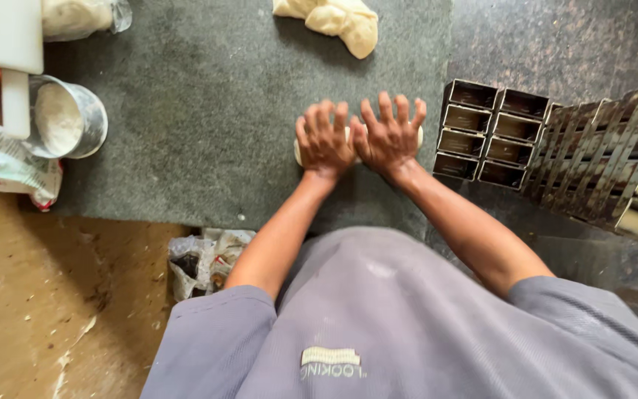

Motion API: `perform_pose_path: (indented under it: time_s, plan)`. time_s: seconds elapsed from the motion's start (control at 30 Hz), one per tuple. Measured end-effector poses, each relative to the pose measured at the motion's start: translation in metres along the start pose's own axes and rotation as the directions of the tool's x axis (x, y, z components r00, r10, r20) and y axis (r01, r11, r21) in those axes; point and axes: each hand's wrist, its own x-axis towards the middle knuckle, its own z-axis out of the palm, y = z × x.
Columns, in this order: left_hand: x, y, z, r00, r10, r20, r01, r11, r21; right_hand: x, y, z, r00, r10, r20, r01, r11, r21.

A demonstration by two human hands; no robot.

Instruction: The person shapes and rolls pieces of dough by hand on a stone surface, eventually placing the formed loaves into metal baking tins.

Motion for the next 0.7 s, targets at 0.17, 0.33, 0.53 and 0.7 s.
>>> perform_pose_path:
  time_s: [0.17,0.33,0.53,0.7]
  plan:
    - [0.094,-0.027,0.046,0.994,-0.021,-0.104,0.023,1.000,0.020,0.092,0.025,0.040,0.987,0.056,-0.148,-0.076,0.988,-0.133]
    - [0.037,-0.013,0.031,0.996,-0.055,-0.074,0.055,0.998,-0.005,0.033,0.004,0.019,0.984,0.155,-0.084,-0.156,0.988,-0.004]
    - [-0.061,0.017,-0.023,0.992,-0.048,0.115,0.050,0.999,-0.011,-0.058,-0.037,-0.015,0.977,0.194,0.084,-0.199,0.978,0.064]
    - [0.031,-0.006,0.032,0.989,-0.136,0.051,0.135,0.990,0.029,0.022,-0.008,0.030,0.969,0.242,-0.055,-0.243,0.970,-0.015]
